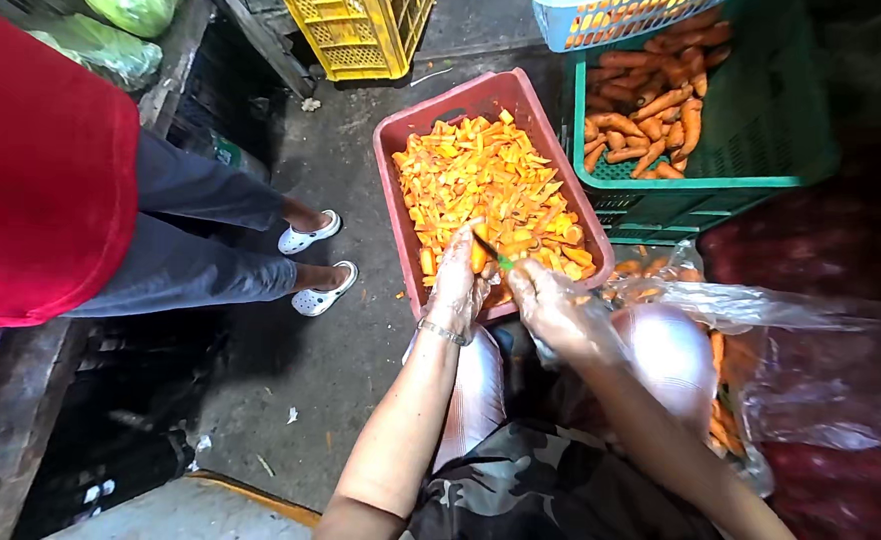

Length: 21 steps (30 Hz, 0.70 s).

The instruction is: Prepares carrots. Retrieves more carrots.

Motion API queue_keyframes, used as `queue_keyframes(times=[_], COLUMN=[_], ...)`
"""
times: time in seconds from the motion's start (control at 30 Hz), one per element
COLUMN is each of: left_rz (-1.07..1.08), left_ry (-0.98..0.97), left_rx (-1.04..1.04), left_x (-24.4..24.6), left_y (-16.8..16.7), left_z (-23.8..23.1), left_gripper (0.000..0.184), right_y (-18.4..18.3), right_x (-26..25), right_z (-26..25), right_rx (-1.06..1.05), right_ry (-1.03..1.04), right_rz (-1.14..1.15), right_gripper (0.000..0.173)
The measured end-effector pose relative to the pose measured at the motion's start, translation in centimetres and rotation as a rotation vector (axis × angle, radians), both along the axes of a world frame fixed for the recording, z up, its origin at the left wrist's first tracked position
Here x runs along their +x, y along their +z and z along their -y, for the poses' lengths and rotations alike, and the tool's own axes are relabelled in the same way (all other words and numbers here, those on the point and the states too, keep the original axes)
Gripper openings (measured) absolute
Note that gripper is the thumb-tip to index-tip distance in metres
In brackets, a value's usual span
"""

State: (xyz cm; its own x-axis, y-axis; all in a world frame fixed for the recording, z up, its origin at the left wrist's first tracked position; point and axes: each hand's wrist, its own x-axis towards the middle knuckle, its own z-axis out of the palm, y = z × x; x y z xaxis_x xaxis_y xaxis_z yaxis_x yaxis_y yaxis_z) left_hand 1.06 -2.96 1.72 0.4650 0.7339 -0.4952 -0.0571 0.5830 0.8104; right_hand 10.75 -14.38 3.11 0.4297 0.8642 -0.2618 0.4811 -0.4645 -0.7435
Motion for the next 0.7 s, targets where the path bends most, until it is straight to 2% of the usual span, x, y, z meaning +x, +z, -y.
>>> queue_keyframes(times=[0.07,0.17,0.37,0.5,0.7], left_rz=[-0.013,-0.008,-0.051,-0.165,-0.118], left_ry=[0.020,0.009,0.041,0.009,-0.005], left_rx=[-0.010,0.011,0.017,0.076,0.079], left_x=[0.0,-0.1,0.2,-0.1,0.1], left_y=[0.0,-0.1,0.1,0.4,0.2], left_z=[0.0,0.1,0.0,0.4,0.4], left_gripper=[0.030,0.028,0.025,0.035,0.031], right_y=[-1.0,-1.4,-1.3,-0.9,-0.8], right_x=[-0.9,-1.0,-0.8,-0.8,-0.8], right_z=[0.9,1.2,-0.4,-0.7,-1.1], right_rx=[0.096,0.010,-0.013,-0.048,-0.077], right_ry=[0.036,0.045,0.019,0.002,-0.005], right_rz=[0.046,0.131,0.124,0.089,0.089], right_gripper=[0.035,0.040,0.041,0.039,0.040])
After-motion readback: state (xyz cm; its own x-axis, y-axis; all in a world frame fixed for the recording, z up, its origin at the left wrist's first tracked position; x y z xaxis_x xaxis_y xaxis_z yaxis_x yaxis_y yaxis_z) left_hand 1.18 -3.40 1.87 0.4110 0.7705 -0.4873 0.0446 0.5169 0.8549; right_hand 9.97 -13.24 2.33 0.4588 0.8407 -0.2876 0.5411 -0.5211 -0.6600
